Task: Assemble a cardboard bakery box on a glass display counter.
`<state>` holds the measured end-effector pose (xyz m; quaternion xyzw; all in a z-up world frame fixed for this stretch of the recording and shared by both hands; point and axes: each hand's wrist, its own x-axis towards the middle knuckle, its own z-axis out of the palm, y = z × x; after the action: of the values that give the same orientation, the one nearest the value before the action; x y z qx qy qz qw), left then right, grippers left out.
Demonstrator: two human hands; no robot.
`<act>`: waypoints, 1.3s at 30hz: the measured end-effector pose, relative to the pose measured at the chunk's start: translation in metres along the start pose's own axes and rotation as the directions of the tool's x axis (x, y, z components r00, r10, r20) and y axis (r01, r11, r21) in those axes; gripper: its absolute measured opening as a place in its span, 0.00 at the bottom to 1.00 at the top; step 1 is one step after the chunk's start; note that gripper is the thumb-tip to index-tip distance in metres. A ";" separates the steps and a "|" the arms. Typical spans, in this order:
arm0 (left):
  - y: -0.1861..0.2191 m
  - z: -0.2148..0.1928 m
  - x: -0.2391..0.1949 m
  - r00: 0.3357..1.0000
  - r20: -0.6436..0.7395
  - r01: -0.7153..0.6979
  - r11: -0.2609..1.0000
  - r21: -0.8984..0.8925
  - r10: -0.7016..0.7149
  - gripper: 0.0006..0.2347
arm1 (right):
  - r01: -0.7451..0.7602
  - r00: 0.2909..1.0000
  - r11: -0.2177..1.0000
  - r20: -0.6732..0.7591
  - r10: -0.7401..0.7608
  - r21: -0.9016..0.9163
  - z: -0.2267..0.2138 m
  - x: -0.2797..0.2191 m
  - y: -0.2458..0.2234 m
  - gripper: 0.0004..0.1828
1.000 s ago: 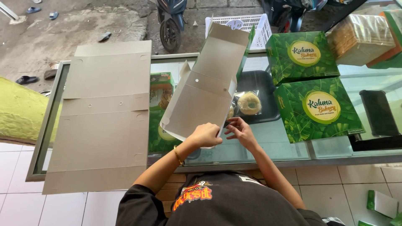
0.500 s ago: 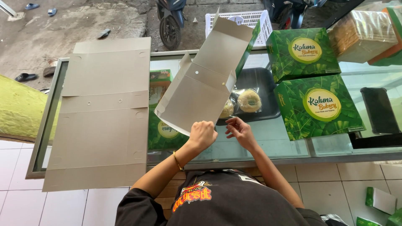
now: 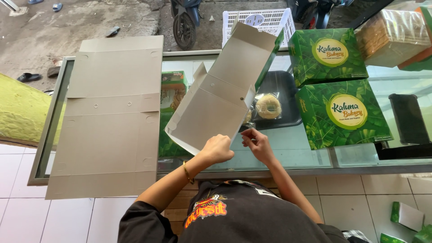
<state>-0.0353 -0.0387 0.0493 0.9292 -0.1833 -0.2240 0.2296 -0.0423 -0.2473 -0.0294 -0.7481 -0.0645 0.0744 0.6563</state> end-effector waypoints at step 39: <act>-0.025 0.041 0.048 0.938 0.318 0.057 0.843 -0.536 0.138 0.31 | 0.018 0.995 0.996 -0.100 -0.026 -0.082 -0.003 0.019 -0.021 0.41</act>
<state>-0.0094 -0.0536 -0.0116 0.7696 -0.1705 -0.4204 0.4493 -0.0234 -0.2443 -0.0083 -0.7761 -0.0423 0.0267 0.6286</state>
